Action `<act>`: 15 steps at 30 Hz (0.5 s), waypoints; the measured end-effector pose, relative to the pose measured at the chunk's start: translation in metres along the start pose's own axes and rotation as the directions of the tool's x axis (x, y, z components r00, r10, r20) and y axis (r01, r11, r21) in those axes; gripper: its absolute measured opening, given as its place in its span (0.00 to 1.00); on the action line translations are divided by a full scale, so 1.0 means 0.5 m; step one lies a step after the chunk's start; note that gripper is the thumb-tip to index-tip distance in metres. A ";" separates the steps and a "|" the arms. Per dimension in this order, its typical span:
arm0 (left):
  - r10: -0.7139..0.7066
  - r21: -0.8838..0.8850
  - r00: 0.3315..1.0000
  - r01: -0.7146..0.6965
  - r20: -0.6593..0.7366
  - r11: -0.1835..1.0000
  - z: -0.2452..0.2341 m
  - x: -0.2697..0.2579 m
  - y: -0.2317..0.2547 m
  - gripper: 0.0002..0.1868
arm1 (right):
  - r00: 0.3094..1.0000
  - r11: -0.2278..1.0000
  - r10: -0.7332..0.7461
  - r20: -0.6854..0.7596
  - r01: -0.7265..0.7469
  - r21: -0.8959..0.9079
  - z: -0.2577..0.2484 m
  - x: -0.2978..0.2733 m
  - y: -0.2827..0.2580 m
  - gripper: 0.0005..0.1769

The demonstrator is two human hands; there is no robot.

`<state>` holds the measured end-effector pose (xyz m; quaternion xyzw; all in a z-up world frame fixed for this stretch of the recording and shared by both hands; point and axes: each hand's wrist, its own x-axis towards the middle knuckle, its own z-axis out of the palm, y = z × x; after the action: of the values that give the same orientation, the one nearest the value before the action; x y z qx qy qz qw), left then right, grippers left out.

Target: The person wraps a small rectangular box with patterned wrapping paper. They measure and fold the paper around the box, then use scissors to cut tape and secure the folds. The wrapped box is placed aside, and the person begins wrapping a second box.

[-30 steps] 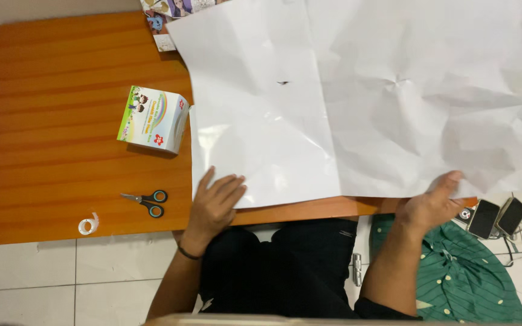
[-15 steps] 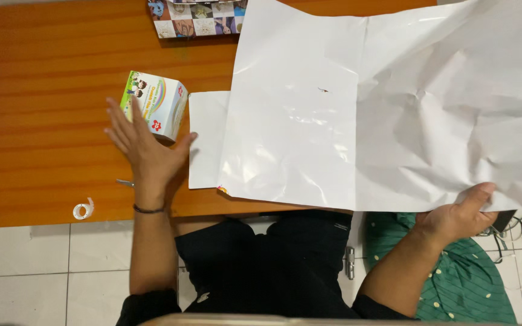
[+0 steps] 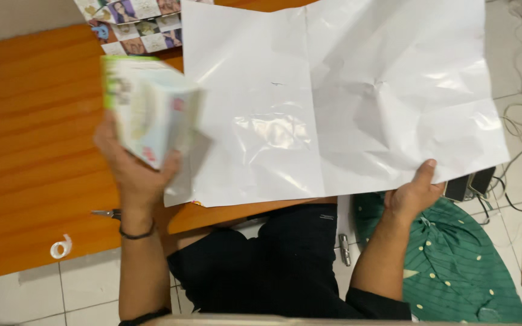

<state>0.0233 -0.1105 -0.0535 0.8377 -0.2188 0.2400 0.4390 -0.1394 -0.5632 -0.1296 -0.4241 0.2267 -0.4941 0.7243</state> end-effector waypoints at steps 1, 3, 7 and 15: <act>0.053 0.010 0.983 -0.056 0.178 0.998 0.040 0.004 0.032 0.60 | 0.999 1.000 0.014 -0.030 -0.014 -0.003 -0.005 0.000 0.001 0.24; 0.094 -0.064 0.885 -0.073 0.456 0.995 0.143 0.019 0.089 0.62 | 0.999 0.998 0.044 -0.015 -0.045 -0.048 -0.014 -0.004 0.011 0.23; 0.094 -0.102 0.786 -0.039 0.611 0.994 0.294 0.057 0.153 0.63 | 0.999 0.994 0.046 0.013 -0.045 -0.096 -0.044 -0.017 0.028 0.23; 0.241 -0.324 0.704 -0.016 0.668 0.946 0.424 0.079 0.150 0.60 | 0.996 0.927 -0.009 0.084 0.040 -0.373 -0.108 -0.019 0.049 0.18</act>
<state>0.0558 -0.3337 -0.0886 0.7732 -0.4603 -0.0997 0.4248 -0.1709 -0.5722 -0.1801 -0.5768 0.2819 -0.4331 0.6327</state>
